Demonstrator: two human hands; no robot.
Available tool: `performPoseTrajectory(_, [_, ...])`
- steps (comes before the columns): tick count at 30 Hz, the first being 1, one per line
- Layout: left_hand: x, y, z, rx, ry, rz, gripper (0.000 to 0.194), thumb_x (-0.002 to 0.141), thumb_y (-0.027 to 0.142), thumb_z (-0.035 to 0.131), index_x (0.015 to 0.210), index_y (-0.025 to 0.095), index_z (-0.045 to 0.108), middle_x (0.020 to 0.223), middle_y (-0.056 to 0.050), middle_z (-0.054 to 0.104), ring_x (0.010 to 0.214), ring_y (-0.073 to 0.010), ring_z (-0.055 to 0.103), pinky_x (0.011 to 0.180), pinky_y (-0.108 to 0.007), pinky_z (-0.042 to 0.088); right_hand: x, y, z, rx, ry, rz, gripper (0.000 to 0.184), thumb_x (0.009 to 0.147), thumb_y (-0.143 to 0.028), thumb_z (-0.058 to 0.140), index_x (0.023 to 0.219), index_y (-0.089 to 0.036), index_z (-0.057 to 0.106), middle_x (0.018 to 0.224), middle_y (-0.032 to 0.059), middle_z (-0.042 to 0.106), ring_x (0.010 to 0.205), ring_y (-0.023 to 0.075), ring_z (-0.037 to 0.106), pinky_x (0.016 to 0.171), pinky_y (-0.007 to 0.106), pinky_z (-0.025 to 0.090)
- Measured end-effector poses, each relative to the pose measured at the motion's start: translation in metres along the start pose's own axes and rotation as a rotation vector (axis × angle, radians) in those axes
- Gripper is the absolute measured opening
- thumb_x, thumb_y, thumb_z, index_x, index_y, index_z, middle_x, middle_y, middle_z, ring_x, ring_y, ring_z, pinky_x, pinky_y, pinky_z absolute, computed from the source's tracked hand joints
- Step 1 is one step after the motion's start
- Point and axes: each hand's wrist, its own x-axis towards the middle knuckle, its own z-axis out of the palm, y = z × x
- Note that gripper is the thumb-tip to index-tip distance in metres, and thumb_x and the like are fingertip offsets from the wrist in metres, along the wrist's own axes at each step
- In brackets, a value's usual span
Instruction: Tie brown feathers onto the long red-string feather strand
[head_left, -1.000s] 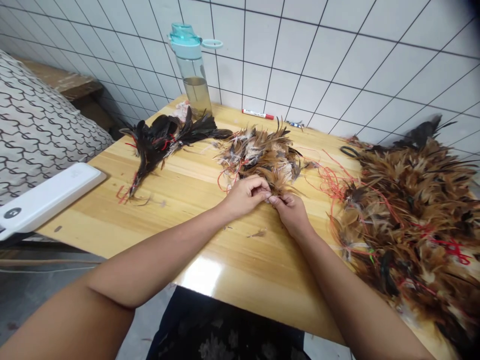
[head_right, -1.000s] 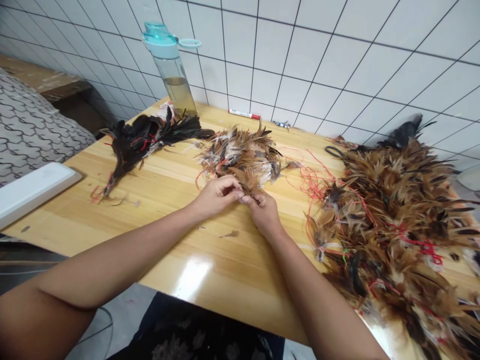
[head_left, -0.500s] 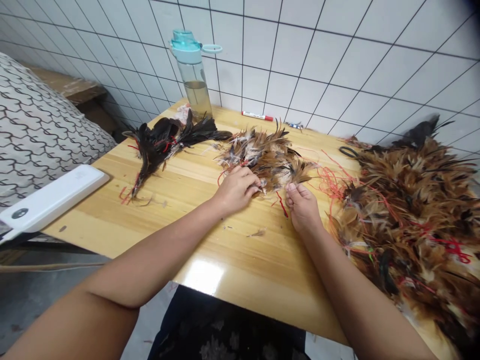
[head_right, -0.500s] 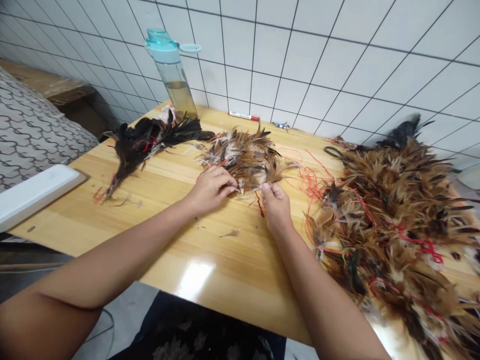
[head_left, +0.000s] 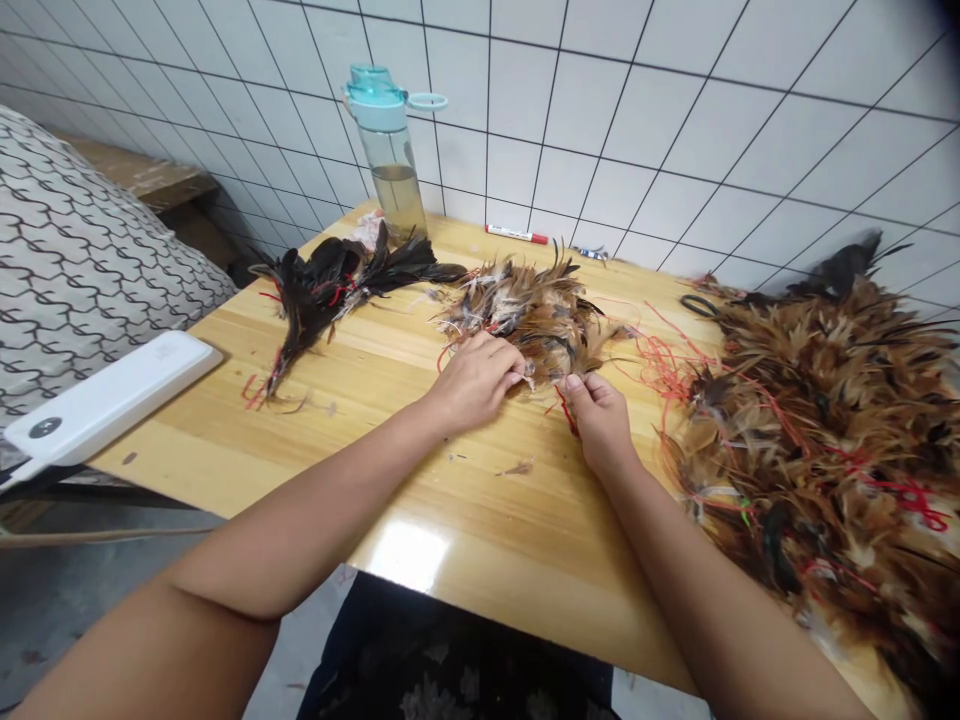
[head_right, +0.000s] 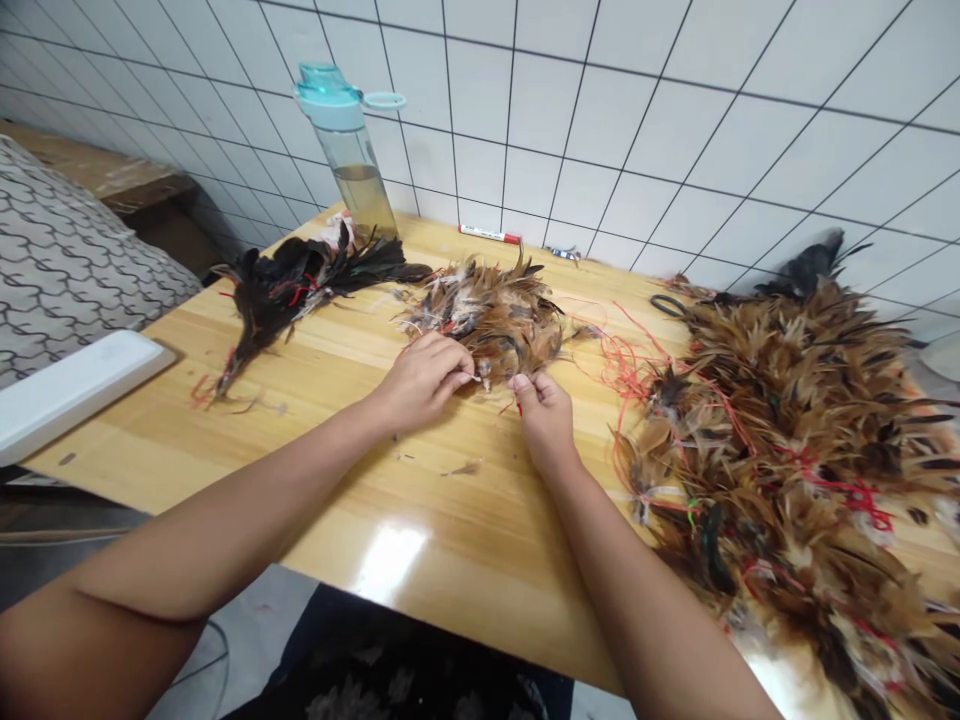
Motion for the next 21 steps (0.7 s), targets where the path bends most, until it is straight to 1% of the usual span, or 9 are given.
performPoseTrajectory(2, [0.000,0.003,-0.002,-0.022,-0.009,0.025,0.017,0.094,0.023,0.045,0.086,0.017,0.058,0.086,-0.005,0.065,0.082,-0.0179,0.053,0.080,-0.033,0.040,0.000,0.000,0.001,-0.027,0.041,-0.019,0.034,0.079,-0.053,0.059,0.072,-0.020,0.061,0.059,-0.0018,0.054,0.059,0.0133,0.046,0.057,0.026,0.037])
performPoseTrajectory(4, [-0.001,0.005,-0.001,-0.036,0.000,0.062,0.020,0.096,0.027,0.043,0.086,0.018,0.059,0.085,-0.005,0.065,0.080,-0.0172,0.053,0.078,-0.032,0.039,0.000,-0.001,0.002,-0.076,0.044,-0.051,0.029,0.078,-0.046,0.059,0.069,-0.019,0.062,0.063,-0.0007,0.057,0.063,0.0138,0.049,0.061,0.027,0.039])
performPoseTrajectory(6, [-0.001,0.006,0.001,-0.049,0.015,0.100,0.023,0.097,0.028,0.042,0.087,0.017,0.059,0.085,-0.005,0.065,0.082,-0.0171,0.053,0.079,-0.031,0.039,0.001,-0.003,0.003,-0.143,0.029,-0.094,0.026,0.078,-0.042,0.059,0.064,-0.020,0.060,0.062,-0.0009,0.056,0.062,0.0138,0.048,0.062,0.027,0.039])
performPoseTrajectory(8, [-0.001,0.008,0.004,-0.055,0.020,0.124,0.024,0.098,0.029,0.042,0.088,0.017,0.060,0.087,-0.006,0.065,0.084,-0.0172,0.053,0.080,-0.031,0.040,0.001,-0.004,0.004,-0.209,0.011,-0.145,0.027,0.077,-0.039,0.059,0.057,-0.020,0.055,0.059,-0.0012,0.051,0.060,0.0137,0.046,0.062,0.028,0.038])
performPoseTrajectory(11, [0.000,0.012,0.005,-0.026,-0.005,0.134,0.027,0.098,0.030,0.041,0.088,0.017,0.063,0.088,-0.007,0.064,0.086,-0.0177,0.052,0.080,-0.032,0.041,0.001,-0.005,0.004,-0.264,-0.029,-0.201,0.029,0.075,-0.038,0.059,0.053,-0.022,0.051,0.057,-0.0005,0.050,0.059,0.0148,0.045,0.062,0.029,0.039])
performPoseTrajectory(14, [0.000,0.015,0.004,0.024,-0.028,0.129,0.031,0.098,0.031,0.040,0.085,0.017,0.064,0.085,-0.008,0.061,0.083,-0.0184,0.051,0.078,-0.032,0.041,0.001,-0.006,0.005,-0.269,-0.082,-0.208,0.029,0.075,-0.042,0.062,0.055,-0.022,0.054,0.059,0.0008,0.054,0.060,0.0161,0.047,0.063,0.030,0.040])
performPoseTrajectory(16, [0.000,0.016,0.005,0.039,-0.021,0.126,0.032,0.098,0.030,0.039,0.083,0.017,0.064,0.082,-0.008,0.059,0.083,-0.0191,0.050,0.077,-0.033,0.042,0.001,-0.006,0.006,-0.256,-0.127,-0.203,0.029,0.074,-0.044,0.065,0.057,-0.023,0.057,0.060,0.0013,0.057,0.060,0.0166,0.048,0.063,0.030,0.041])
performPoseTrajectory(19, [0.000,0.015,0.006,0.006,0.000,0.137,0.029,0.098,0.029,0.041,0.084,0.017,0.063,0.081,-0.007,0.059,0.084,-0.0191,0.051,0.078,-0.033,0.043,0.001,-0.005,0.005,-0.244,-0.164,-0.185,0.029,0.073,-0.045,0.068,0.056,-0.023,0.059,0.058,0.0008,0.056,0.060,0.0164,0.047,0.060,0.030,0.040])
performPoseTrajectory(21, [0.001,0.014,0.005,-0.055,0.024,0.144,0.022,0.097,0.028,0.043,0.092,0.018,0.062,0.087,-0.007,0.062,0.087,-0.0184,0.053,0.081,-0.032,0.044,0.002,-0.003,0.005,-0.238,-0.158,-0.168,0.031,0.072,-0.044,0.068,0.053,-0.022,0.056,0.056,-0.0001,0.054,0.059,0.0155,0.046,0.059,0.029,0.038])
